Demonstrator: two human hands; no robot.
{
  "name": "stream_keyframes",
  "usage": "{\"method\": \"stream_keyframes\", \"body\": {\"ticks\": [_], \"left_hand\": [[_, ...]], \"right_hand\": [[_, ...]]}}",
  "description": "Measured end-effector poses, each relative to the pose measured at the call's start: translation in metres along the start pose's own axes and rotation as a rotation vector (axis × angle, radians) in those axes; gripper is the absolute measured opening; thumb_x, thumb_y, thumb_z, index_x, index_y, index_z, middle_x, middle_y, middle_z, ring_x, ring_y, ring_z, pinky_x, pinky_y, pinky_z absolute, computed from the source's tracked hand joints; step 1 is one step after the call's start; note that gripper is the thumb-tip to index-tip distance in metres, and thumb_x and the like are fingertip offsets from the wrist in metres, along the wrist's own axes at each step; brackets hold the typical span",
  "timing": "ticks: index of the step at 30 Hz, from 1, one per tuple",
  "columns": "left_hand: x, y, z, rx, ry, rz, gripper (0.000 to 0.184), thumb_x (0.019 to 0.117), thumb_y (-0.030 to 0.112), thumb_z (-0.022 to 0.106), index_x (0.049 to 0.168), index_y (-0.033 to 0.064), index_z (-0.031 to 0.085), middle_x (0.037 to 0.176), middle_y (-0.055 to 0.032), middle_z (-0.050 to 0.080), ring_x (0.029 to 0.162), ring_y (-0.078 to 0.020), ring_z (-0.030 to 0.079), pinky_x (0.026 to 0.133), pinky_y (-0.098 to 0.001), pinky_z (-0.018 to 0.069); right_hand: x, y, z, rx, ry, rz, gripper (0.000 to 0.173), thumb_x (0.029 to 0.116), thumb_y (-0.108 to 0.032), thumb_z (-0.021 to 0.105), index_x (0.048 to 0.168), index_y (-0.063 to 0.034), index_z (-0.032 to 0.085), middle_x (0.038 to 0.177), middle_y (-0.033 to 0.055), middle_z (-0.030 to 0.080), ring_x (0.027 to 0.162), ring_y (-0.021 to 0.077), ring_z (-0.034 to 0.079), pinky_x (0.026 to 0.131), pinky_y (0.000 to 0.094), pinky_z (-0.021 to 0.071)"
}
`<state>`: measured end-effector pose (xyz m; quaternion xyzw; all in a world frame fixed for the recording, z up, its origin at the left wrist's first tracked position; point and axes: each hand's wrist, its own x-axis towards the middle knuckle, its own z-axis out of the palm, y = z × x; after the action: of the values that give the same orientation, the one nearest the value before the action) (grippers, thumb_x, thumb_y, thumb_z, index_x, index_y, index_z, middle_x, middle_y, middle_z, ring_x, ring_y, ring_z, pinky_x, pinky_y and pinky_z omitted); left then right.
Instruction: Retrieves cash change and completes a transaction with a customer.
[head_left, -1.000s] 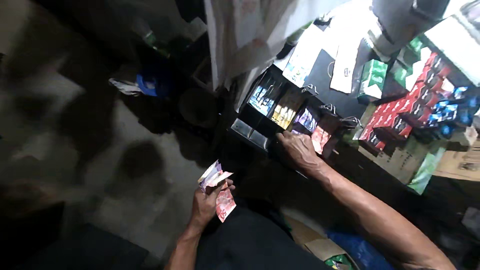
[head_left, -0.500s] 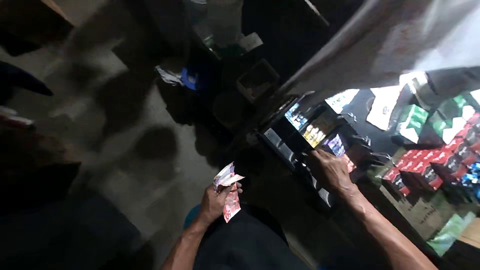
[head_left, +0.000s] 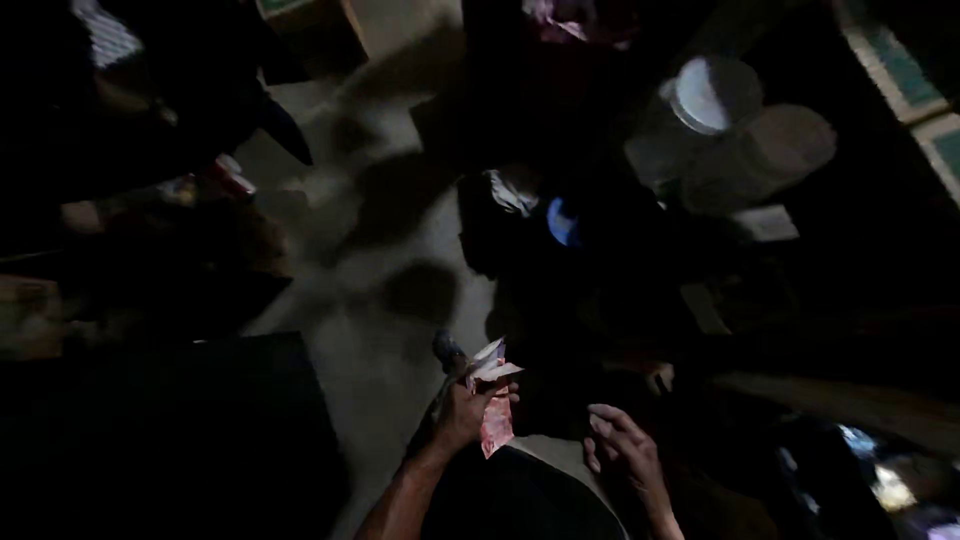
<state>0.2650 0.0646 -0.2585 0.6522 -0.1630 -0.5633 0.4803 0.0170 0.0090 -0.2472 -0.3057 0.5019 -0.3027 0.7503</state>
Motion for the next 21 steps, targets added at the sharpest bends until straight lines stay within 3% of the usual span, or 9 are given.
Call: {"method": "stream_keyframes", "body": {"ticks": [3,5,7,8,10,12,15,19,21], "left_hand": [[0.028,0.046,-0.078,0.024,0.045,-0.073,0.028,0.1026,0.006,0.055,0.128,-0.0059,0.058,0.102,-0.0063,0.077,0.091,-0.0118,0.075,0.085,-0.0291,0.0624],[0.044,0.081,-0.119,-0.156,0.129,-0.14,0.029,0.1043,0.011,0.057,0.128,-0.0044,0.06,0.098,-0.0077,0.075,0.084,-0.0137,0.074,0.076,-0.0285,0.0622],[0.065,0.101,-0.163,-0.335,0.126,-0.069,0.025,0.1052,0.01,0.05,0.123,-0.005,0.061,0.097,-0.0085,0.074,0.085,-0.0145,0.074,0.075,-0.028,0.0622],[0.076,0.114,-0.181,-0.304,0.138,-0.016,0.025,0.1047,0.009,0.049,0.121,-0.0058,0.061,0.097,-0.0074,0.075,0.087,-0.0139,0.074,0.079,-0.0282,0.0621],[0.107,0.143,-0.206,-0.181,0.187,0.066,0.024,0.1031,0.008,0.051,0.121,-0.0048,0.062,0.098,-0.0038,0.077,0.089,-0.0125,0.075,0.084,-0.0293,0.0626],[0.15,0.16,-0.228,-0.135,0.185,0.114,0.027,0.1028,0.007,0.051,0.123,-0.0076,0.06,0.103,-0.0079,0.077,0.094,-0.0172,0.075,0.088,-0.034,0.0631],[0.227,0.192,-0.256,-0.166,0.232,0.142,0.023,0.099,-0.003,0.049,0.117,-0.0108,0.061,0.099,-0.0139,0.078,0.089,-0.0231,0.077,0.085,-0.0372,0.0645],[0.331,0.232,-0.304,-0.162,0.289,0.183,0.027,0.1013,0.003,0.047,0.122,-0.0111,0.057,0.1,-0.0136,0.078,0.087,-0.0257,0.077,0.082,-0.0396,0.0658],[0.379,0.269,-0.322,-0.161,0.371,0.145,0.027,0.101,0.005,0.046,0.122,-0.0094,0.057,0.096,-0.011,0.078,0.084,-0.0231,0.077,0.079,-0.0374,0.0659]], "right_hand": [[0.074,-0.015,0.108,-0.056,-0.199,-0.002,0.019,0.0966,-0.023,0.068,0.111,-0.0105,0.069,0.076,-0.0014,0.068,0.055,0.008,0.062,0.051,0.0253,0.0572],[0.114,-0.042,0.172,-0.051,-0.321,-0.031,0.015,0.097,-0.02,0.069,0.107,-0.0097,0.067,0.078,0.0001,0.069,0.056,0.0086,0.064,0.051,0.0249,0.0574],[0.151,-0.065,0.227,0.006,-0.424,-0.075,0.012,0.0983,-0.018,0.067,0.106,-0.0083,0.067,0.083,0.0032,0.069,0.06,0.0098,0.065,0.052,0.0249,0.0572],[0.169,-0.072,0.251,0.041,-0.45,-0.087,0.011,0.0991,-0.017,0.065,0.104,-0.0078,0.067,0.086,0.005,0.069,0.062,0.0107,0.065,0.052,0.0253,0.0565],[0.212,-0.077,0.292,0.05,-0.45,-0.078,0.011,0.1011,-0.015,0.06,0.103,-0.0067,0.067,0.098,0.0098,0.073,0.067,0.0144,0.07,0.055,0.0281,0.0593],[0.26,-0.077,0.325,0.013,-0.409,-0.012,0.013,0.1028,-0.01,0.051,0.107,-0.0024,0.061,0.107,0.0145,0.074,0.072,0.0192,0.073,0.058,0.0308,0.0612],[0.334,-0.088,0.378,0.064,-0.334,0.043,0.021,0.1013,-0.003,0.045,0.116,0.0028,0.058,0.105,0.0171,0.073,0.073,0.0226,0.074,0.061,0.0341,0.0631],[0.468,-0.108,0.442,0.086,-0.282,0.122,0.027,0.1061,-0.008,0.042,0.124,0.0057,0.057,0.112,0.0173,0.073,0.089,0.0268,0.075,0.076,0.0396,0.0649],[0.539,-0.129,0.482,0.009,-0.222,0.221,0.03,0.1096,-0.009,0.037,0.128,0.0079,0.054,0.111,0.0164,0.072,0.09,0.0248,0.075,0.076,0.0379,0.0646]]}}
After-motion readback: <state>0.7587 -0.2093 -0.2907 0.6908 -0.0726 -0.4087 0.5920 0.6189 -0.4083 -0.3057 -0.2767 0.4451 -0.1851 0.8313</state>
